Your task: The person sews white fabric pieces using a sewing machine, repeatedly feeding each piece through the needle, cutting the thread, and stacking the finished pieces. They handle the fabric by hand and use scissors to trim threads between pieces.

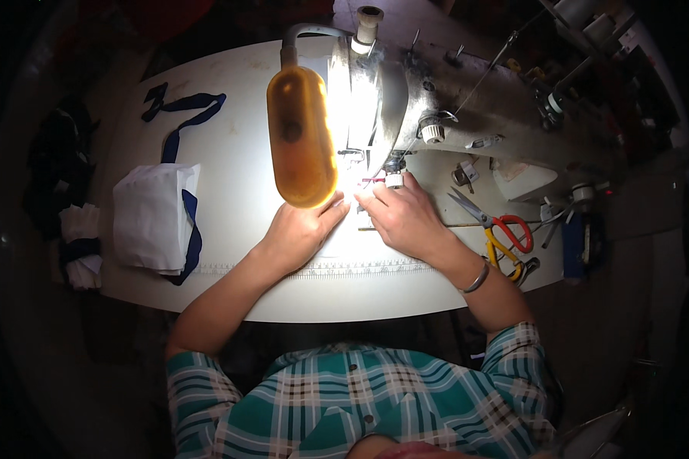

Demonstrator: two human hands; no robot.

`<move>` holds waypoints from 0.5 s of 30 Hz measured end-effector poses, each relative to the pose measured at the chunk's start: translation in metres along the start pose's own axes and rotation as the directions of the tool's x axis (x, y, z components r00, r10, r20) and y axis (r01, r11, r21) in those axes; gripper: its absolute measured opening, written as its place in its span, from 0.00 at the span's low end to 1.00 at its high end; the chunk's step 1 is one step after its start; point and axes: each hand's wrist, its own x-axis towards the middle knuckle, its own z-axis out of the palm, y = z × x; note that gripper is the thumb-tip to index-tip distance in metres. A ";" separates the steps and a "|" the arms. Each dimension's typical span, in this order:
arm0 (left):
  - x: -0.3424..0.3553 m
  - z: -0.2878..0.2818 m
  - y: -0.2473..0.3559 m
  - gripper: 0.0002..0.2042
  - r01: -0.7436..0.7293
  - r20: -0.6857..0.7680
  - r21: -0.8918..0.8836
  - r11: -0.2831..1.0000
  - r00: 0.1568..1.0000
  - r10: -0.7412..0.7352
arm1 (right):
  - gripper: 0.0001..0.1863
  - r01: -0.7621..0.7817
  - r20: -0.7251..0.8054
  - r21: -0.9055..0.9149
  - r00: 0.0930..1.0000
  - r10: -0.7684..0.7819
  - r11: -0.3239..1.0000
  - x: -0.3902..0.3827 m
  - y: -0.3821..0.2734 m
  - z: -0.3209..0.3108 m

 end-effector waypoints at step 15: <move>-0.007 -0.017 0.021 0.08 -0.172 0.076 -0.079 0.982 0.981 0.178 | 0.13 -0.012 0.015 0.087 1.000 0.011 0.996 -0.005 -0.001 -0.005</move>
